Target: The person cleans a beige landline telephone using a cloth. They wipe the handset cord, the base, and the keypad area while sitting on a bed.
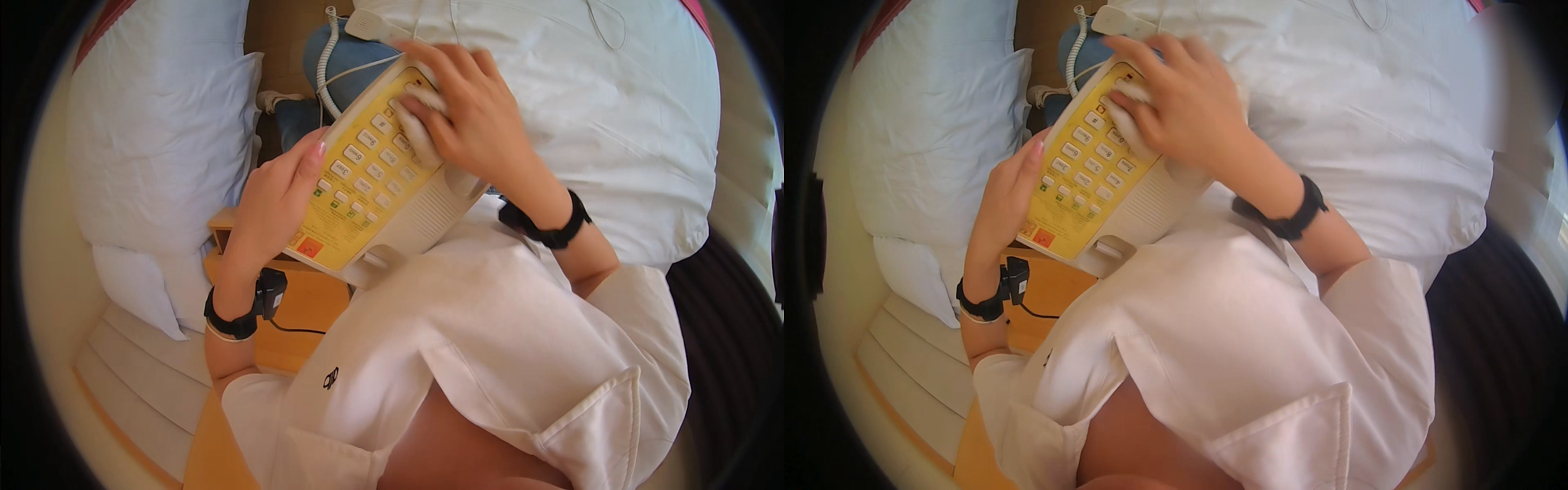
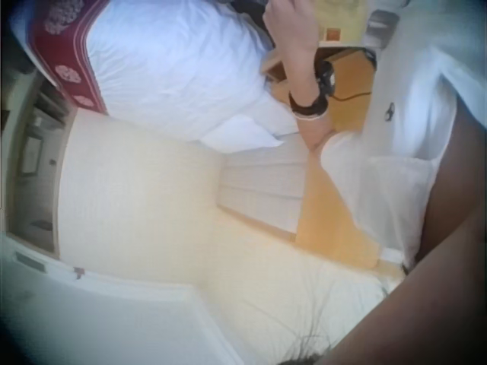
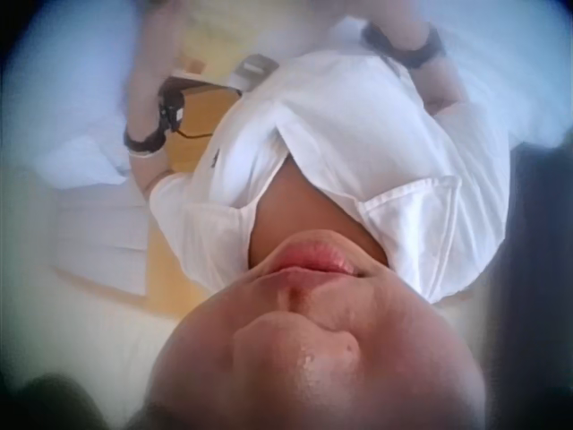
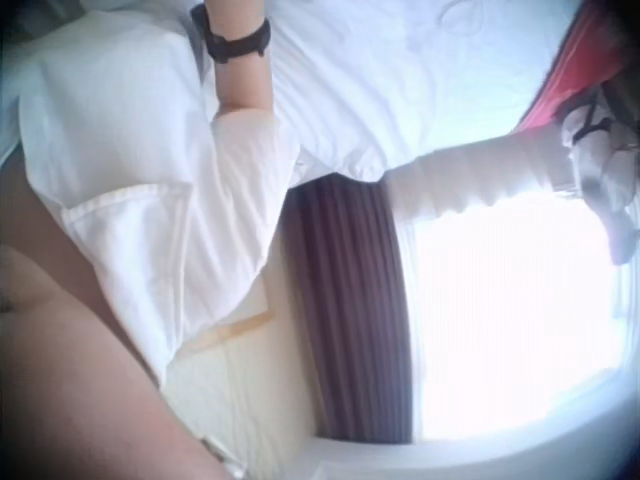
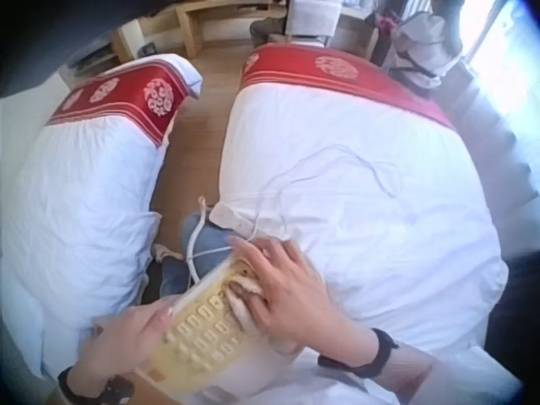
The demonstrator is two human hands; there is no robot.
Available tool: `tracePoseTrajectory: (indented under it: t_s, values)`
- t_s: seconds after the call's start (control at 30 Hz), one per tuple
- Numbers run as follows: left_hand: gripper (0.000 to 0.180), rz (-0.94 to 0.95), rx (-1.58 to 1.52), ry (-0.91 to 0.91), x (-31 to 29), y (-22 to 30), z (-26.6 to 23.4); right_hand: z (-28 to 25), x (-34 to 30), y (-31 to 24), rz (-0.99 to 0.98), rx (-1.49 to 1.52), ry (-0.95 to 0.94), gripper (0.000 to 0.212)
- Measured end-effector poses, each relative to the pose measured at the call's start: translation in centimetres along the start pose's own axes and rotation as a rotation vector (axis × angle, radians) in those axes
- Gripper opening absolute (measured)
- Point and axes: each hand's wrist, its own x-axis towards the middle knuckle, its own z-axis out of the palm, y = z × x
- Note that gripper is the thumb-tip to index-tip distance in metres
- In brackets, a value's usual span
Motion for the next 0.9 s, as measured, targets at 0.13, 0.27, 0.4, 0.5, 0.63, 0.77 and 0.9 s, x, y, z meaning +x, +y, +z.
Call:
tracePoseTrajectory:
  t_s: [0.13,0.27,0.4,0.5,0.63,0.77,0.9]
  values:
    - [0.045,0.011,0.004,0.0,-0.1,1.0,-0.1,1.0,1.8,-0.9,0.09,0.099,-0.066,0.05]
    - [0.045,-0.012,-0.04,0.008,-0.5,-1.1,-0.5,-0.2,-0.7,-1.3,0.143,0.125,-0.243,0.054]
    - [0.044,0.042,0.013,0.071,-0.8,-1.4,-0.4,-1.2,-2.2,-1.8,0.241,0.145,-0.283,0.059]
    - [0.043,0.009,-0.019,0.097,-0.9,-0.4,-0.6,-0.4,-0.6,-1.5,0.23,0.196,-0.259,0.061]
    - [0.04,0.043,0.004,0.087,-0.7,0.6,-0.5,-0.1,3.4,-2.1,0.291,0.152,-0.402,0.058]
    - [0.039,0.051,-0.017,0.102,-0.7,-0.4,-0.5,0.5,2.2,-2.1,0.324,0.181,-0.398,0.059]
    - [0.04,0.004,-0.074,0.105,-0.9,-1.4,-0.3,0.7,-1.9,-1.0,0.328,0.181,-0.318,0.063]
